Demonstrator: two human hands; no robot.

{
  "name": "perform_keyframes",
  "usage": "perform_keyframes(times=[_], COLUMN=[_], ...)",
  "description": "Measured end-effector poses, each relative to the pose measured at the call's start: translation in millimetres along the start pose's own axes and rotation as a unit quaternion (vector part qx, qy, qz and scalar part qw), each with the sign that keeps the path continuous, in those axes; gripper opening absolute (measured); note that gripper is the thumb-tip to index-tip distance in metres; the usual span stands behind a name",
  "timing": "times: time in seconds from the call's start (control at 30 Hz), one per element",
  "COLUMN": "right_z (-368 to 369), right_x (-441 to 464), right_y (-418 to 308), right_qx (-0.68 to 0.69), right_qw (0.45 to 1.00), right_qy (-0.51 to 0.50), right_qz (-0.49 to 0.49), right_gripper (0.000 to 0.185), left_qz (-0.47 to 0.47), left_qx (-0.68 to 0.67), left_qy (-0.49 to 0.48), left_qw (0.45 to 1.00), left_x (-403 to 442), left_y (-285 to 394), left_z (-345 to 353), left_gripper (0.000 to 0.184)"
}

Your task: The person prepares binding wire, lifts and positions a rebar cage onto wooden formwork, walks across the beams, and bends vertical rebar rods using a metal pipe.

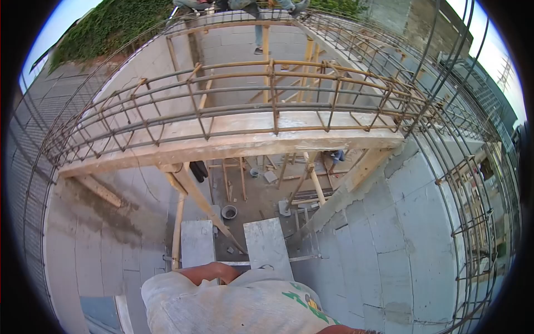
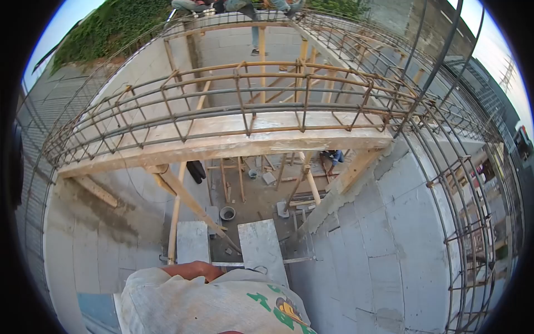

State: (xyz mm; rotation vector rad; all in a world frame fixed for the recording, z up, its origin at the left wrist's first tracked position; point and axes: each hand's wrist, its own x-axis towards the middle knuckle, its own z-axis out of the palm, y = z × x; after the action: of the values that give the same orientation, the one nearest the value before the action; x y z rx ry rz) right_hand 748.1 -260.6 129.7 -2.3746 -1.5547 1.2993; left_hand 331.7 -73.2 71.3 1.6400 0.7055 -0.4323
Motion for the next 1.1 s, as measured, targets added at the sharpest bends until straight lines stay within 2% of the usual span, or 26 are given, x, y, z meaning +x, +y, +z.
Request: perform_keyframes(times=[0.37, 0.57, 0.6, 0.7, 0.73, 1.1], right_z=[-5, -4, -5, -6, -7, -7], right_x=[1, -1, -2, -4, -5, -32], right_y=[23, 37, 40, 46, 49, 77], right_qx=[-0.057, -0.069, -0.07, -0.075, -0.077, -0.09], right_qw=[0.996, 0.994, 0.994, 0.993, 0.993, 0.991], right_qy=[-0.019, -0.023, -0.024, -0.022, -0.02, -0.006], right_qz=[-0.062, -0.081, -0.084, -0.09, -0.092, -0.097], right_gripper=[0.027, 0.026, 0.026, 0.026, 0.026, 0.026], left_qz=[0.028, 0.072, 0.037, -0.101, -0.118, -0.048], left_qx=[-0.032, -0.004, -0.03, -0.053, -0.085, -0.085], left_qy=[0.083, 0.178, 0.17, 0.037, 0.044, 0.092], left_qw=[0.996, 0.981, 0.984, 0.993, 0.988, 0.991], left_x=[5, 13, -6, -15, -14, -9], left_y=[2, -24, 9, 40, 40, 40], left_z=[87, 135, 127, 119, 124, 158], left_gripper=[0.049, 0.052, 0.052, 0.059, 0.056, 0.054])
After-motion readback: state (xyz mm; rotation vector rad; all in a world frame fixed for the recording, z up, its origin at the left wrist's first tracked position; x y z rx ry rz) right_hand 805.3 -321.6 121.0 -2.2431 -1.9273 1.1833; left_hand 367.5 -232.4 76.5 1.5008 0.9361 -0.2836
